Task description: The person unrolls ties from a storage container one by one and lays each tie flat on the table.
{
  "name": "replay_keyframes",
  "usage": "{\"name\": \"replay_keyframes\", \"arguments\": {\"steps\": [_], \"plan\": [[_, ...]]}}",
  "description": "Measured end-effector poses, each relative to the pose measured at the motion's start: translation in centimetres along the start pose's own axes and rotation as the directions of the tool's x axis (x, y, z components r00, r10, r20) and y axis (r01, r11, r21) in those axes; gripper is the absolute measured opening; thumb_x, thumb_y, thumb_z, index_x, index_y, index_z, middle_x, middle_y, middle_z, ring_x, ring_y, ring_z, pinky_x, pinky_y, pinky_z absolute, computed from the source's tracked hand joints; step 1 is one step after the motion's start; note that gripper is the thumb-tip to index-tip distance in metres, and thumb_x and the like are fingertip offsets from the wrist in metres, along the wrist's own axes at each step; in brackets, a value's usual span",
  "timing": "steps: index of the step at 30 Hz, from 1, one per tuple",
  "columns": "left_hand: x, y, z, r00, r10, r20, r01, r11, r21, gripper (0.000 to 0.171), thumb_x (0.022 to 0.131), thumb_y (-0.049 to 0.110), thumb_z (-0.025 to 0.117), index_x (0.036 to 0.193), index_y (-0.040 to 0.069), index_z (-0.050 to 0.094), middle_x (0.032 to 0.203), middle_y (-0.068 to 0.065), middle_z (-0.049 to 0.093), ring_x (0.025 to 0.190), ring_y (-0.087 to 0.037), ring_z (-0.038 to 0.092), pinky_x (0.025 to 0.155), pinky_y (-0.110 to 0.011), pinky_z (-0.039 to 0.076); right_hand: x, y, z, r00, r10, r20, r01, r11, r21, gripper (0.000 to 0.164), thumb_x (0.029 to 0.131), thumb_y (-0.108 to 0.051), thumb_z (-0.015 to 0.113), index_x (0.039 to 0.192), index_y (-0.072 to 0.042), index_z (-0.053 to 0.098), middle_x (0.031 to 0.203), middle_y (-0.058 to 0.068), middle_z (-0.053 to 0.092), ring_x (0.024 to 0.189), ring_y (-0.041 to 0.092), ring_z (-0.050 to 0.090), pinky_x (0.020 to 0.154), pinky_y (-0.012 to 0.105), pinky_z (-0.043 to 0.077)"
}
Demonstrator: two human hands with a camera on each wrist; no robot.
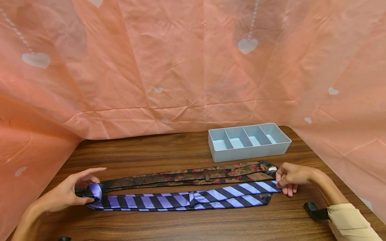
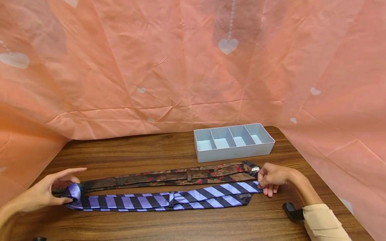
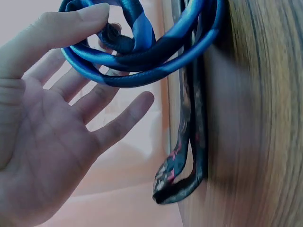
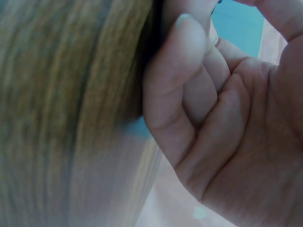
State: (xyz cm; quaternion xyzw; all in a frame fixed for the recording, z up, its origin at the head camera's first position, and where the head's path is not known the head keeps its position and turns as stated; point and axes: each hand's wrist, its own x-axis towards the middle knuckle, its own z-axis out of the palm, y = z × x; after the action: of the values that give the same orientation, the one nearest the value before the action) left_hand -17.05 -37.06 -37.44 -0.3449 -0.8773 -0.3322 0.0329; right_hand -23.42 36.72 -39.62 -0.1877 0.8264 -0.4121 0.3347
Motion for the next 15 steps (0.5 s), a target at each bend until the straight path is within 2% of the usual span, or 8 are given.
{"name": "replay_keyframes", "arguments": {"steps": [7, 15], "plan": [[-0.8, -0.6, -0.5, 0.999, 0.052, -0.008, -0.053, 0.997, -0.057, 0.093, 0.067, -0.015, 0.087, 0.150, -0.007, 0.044, 0.107, 0.002, 0.069, 0.101, -0.004, 0.065, 0.090, -0.012, 0.049, 0.0, 0.1, -0.1, 1.000, 0.000, 0.004, 0.000, 1.000, 0.003, 0.011, 0.094, 0.002, 0.059, 0.085, 0.002, 0.066, 0.069, 0.008, 0.070, 0.055, 0.007, 0.067, 0.049, 0.019, 0.049], [-1.4, -1.0, -0.9, 0.999, 0.049, 0.002, -0.048, 0.993, -0.106, 0.095, 0.068, -0.020, 0.084, 0.152, -0.005, 0.041, 0.106, 0.000, 0.069, 0.097, -0.007, 0.068, 0.087, -0.015, 0.051, 0.0, 0.1, 0.0, 1.000, -0.006, 0.003, 0.006, 1.000, 0.003, 0.011, 0.094, 0.002, 0.060, 0.085, 0.001, 0.066, 0.069, 0.009, 0.070, 0.054, 0.007, 0.067, 0.049, 0.019, 0.048]]}}
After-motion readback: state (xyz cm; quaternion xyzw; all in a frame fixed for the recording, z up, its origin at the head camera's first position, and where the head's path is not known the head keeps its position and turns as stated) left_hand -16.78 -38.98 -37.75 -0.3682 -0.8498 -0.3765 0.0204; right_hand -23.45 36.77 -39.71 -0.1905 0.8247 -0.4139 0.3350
